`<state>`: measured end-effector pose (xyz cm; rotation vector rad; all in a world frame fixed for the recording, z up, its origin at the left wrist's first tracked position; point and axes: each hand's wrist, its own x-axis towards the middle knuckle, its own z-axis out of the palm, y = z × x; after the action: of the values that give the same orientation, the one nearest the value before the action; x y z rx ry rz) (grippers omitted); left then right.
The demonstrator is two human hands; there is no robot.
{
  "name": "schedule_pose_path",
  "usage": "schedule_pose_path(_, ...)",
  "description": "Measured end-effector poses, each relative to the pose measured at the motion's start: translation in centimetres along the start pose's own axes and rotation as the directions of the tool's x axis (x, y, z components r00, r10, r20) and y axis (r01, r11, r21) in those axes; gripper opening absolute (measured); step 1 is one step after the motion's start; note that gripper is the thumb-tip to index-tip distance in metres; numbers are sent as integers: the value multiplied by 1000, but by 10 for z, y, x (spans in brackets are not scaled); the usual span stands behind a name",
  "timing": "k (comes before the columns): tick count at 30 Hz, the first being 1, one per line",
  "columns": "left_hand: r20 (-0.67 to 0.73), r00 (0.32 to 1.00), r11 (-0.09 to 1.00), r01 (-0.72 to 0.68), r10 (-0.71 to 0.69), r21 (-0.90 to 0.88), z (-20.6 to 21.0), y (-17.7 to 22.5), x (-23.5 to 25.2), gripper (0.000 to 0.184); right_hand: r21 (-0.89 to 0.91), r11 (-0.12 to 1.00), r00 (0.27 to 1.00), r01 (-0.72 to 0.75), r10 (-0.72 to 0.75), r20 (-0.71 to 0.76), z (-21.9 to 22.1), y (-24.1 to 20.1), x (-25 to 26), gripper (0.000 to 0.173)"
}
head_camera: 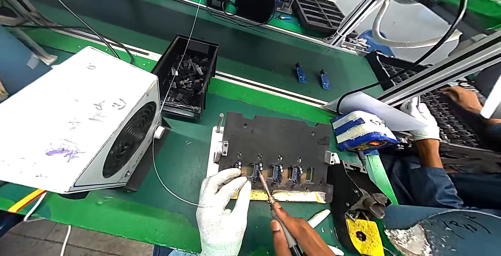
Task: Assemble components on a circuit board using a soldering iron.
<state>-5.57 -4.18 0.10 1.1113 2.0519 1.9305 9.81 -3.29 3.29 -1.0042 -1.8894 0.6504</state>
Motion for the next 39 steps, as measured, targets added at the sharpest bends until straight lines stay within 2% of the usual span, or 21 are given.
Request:
schedule_pose_path(14, -8, 1000, 999, 20, -21, -46, -3, 0, 0, 10, 75, 997, 1000, -12, 11, 8, -4, 1, 4, 23)
schedule_pose_path(18, -5, 1000, 998, 20, -20, -60, -4, 0, 0, 8, 95, 995, 999, -18, 22, -34, -5, -1, -4, 21)
schedule_pose_path(26, 29, 1000, 1000, -3, 3, 5, -5, -2, -1, 10, 31, 999, 995, -32, 35, -97, -8, -5, -2, 22)
schedule_pose_path(32, 40, 999, 999, -16, 15, 27, -3, -4, -1, 10, -24, 1000, 997, -4, 2, -82, -7, -11, 14, 20)
schedule_pose_path(39, 40, 999, 1000, -16, 15, 19, -4, -4, -3, 10, -7, 1000, 999, -22, 22, -41, -9, -15, 23, 19)
